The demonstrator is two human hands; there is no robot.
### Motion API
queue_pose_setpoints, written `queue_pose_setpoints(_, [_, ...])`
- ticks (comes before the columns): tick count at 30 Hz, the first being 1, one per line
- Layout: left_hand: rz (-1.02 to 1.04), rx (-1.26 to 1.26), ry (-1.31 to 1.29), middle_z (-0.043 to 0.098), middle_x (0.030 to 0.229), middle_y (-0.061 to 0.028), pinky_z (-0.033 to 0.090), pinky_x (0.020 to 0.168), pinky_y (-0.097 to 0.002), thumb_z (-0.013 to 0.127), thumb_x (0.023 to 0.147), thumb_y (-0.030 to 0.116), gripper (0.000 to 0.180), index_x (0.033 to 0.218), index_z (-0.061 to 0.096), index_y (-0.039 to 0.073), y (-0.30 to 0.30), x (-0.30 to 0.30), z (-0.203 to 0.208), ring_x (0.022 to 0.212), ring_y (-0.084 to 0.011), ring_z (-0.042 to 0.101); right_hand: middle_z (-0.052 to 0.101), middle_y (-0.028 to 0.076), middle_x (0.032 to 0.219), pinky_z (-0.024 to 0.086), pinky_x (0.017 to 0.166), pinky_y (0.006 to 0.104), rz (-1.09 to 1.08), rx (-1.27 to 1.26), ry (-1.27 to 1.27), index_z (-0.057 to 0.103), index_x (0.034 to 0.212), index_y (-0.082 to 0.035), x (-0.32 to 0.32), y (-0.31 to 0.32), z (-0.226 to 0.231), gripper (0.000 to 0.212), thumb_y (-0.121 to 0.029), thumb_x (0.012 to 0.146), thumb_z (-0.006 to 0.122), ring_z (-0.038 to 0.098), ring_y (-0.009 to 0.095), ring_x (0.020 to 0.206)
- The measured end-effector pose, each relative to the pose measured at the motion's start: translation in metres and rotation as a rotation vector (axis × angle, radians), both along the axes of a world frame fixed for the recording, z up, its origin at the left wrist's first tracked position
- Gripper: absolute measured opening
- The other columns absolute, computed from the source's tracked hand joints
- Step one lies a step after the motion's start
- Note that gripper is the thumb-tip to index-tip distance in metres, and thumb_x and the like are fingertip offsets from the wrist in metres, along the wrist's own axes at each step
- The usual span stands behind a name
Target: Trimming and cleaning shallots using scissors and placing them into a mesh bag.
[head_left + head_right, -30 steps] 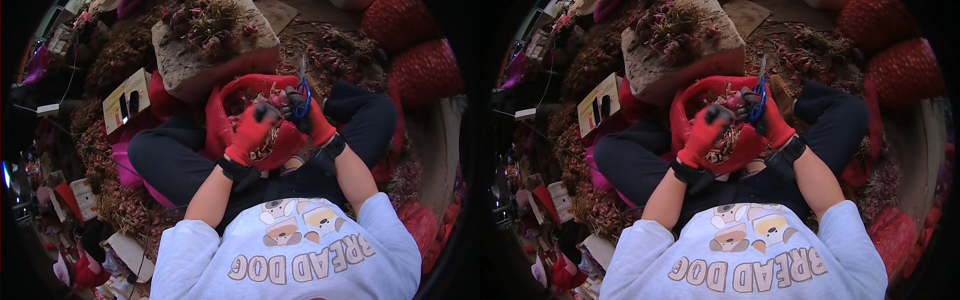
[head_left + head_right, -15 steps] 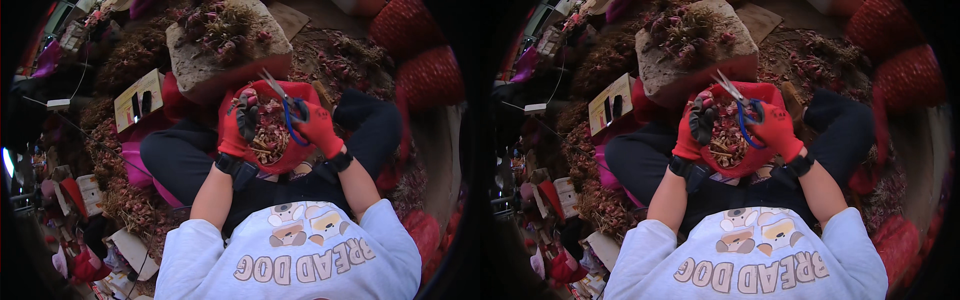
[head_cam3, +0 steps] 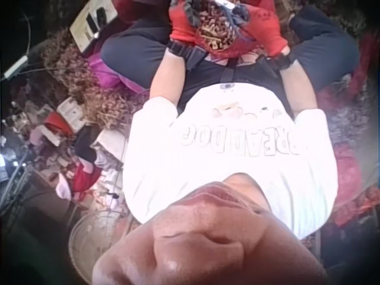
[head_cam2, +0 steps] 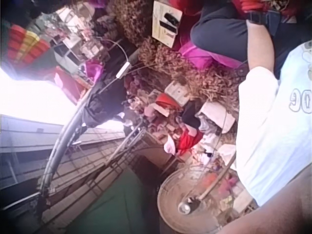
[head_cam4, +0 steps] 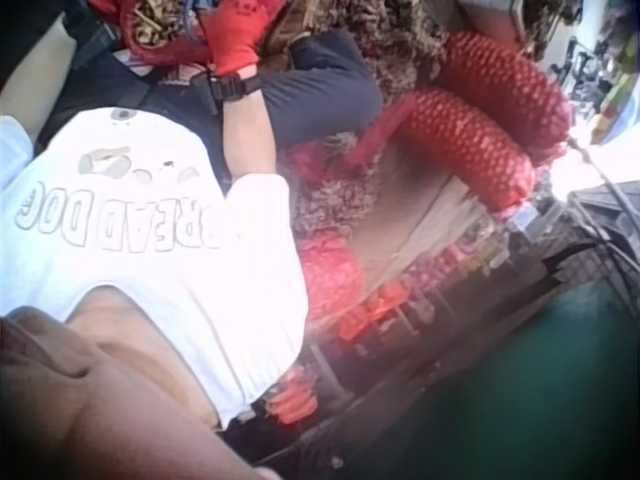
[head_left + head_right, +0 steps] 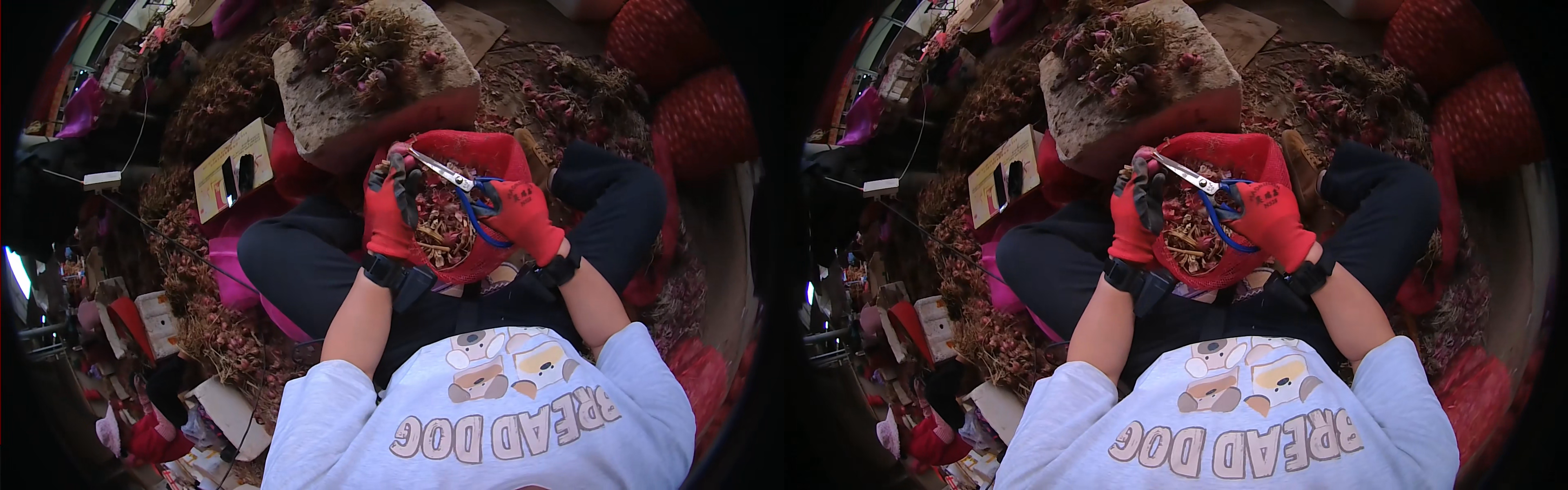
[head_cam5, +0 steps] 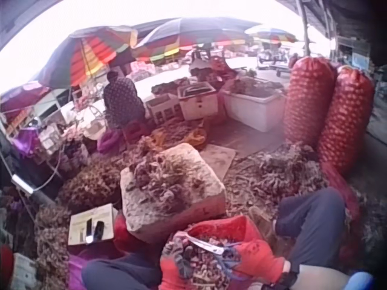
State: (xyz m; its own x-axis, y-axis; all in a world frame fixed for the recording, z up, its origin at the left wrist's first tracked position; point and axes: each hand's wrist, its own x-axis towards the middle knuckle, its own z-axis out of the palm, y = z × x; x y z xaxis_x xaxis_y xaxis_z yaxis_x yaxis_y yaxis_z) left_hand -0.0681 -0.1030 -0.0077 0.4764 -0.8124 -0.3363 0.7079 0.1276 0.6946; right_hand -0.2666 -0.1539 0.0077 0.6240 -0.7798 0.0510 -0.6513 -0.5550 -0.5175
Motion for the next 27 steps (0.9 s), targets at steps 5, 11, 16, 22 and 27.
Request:
queue_pose_setpoints(5, [-0.086, -0.185, -0.025, 0.059, 0.109, -0.0021, 0.05, 0.082, -0.0237, 0.051, 0.093, 0.014, 0.019, 0.111, 0.055, 0.009, 0.004, 0.008, -0.019, 0.097, -0.0112, 0.059, 0.065, 0.01, 0.081, 0.048, 0.065, 0.0357, 0.006, 0.178, -0.076, 0.064, 0.094, -0.01, 0.001, 0.001, -0.002, 0.028, -0.028, 0.073, 0.07, 0.063, 0.029, 0.074])
queue_pose_setpoints(11, [-0.048, -0.134, -0.047, 0.059, 0.105, -0.0024, 0.05, 0.079, -0.0225, 0.055, 0.091, 0.015, 0.019, 0.109, 0.055, 0.007, -0.004, 0.005, -0.01, 0.095, -0.0114, 0.059, 0.065, 0.012, 0.083, 0.047, 0.066, 0.0368, -0.025, 0.178, -0.241, 0.064, 0.093, -0.008, 0.008, 0.005, 0.01, 0.028, -0.029, 0.075, 0.07, 0.062, 0.031, 0.076])
queue_pose_setpoints(16, [-0.018, -0.184, 0.037, 0.059, 0.102, -0.0028, 0.051, 0.076, -0.0213, 0.059, 0.088, 0.013, 0.021, 0.108, 0.056, 0.007, 0.004, -0.007, 0.007, 0.093, -0.0102, 0.059, 0.064, 0.013, 0.083, 0.047, 0.065, 0.0364, -0.013, 0.074, -0.067, 0.064, 0.093, -0.008, 0.004, 0.004, -0.002, 0.028, -0.029, 0.075, 0.069, 0.062, 0.03, 0.076])
queue_pose_setpoints(22, [-0.098, -0.212, -0.069, 0.059, 0.107, -0.0061, 0.047, 0.085, -0.0259, 0.054, 0.085, 0.0, 0.024, 0.109, 0.055, 0.004, 0.001, 0.004, -0.007, 0.099, -0.0135, 0.058, 0.064, 0.004, 0.077, 0.049, 0.062, 0.0296, -0.08, 0.478, -0.377, 0.062, 0.1, -0.003, 0.002, -0.002, -0.026, 0.024, -0.02, 0.082, 0.064, 0.063, 0.016, 0.069])
queue_pose_setpoints(27, [-0.23, -0.197, -0.746, 0.059, 0.109, -0.0088, 0.042, 0.094, -0.029, 0.047, 0.078, -0.011, 0.032, 0.107, 0.056, 0.0, 0.001, -0.004, 0.0, 0.102, -0.016, 0.056, 0.063, 0.0, 0.085, 0.046, 0.064, 0.0235, -0.166, 1.215, -0.931, 0.06, 0.108, -0.003, -0.001, -0.016, 0.002, 0.031, -0.02, 0.083, 0.065, 0.058, 0.007, 0.075])
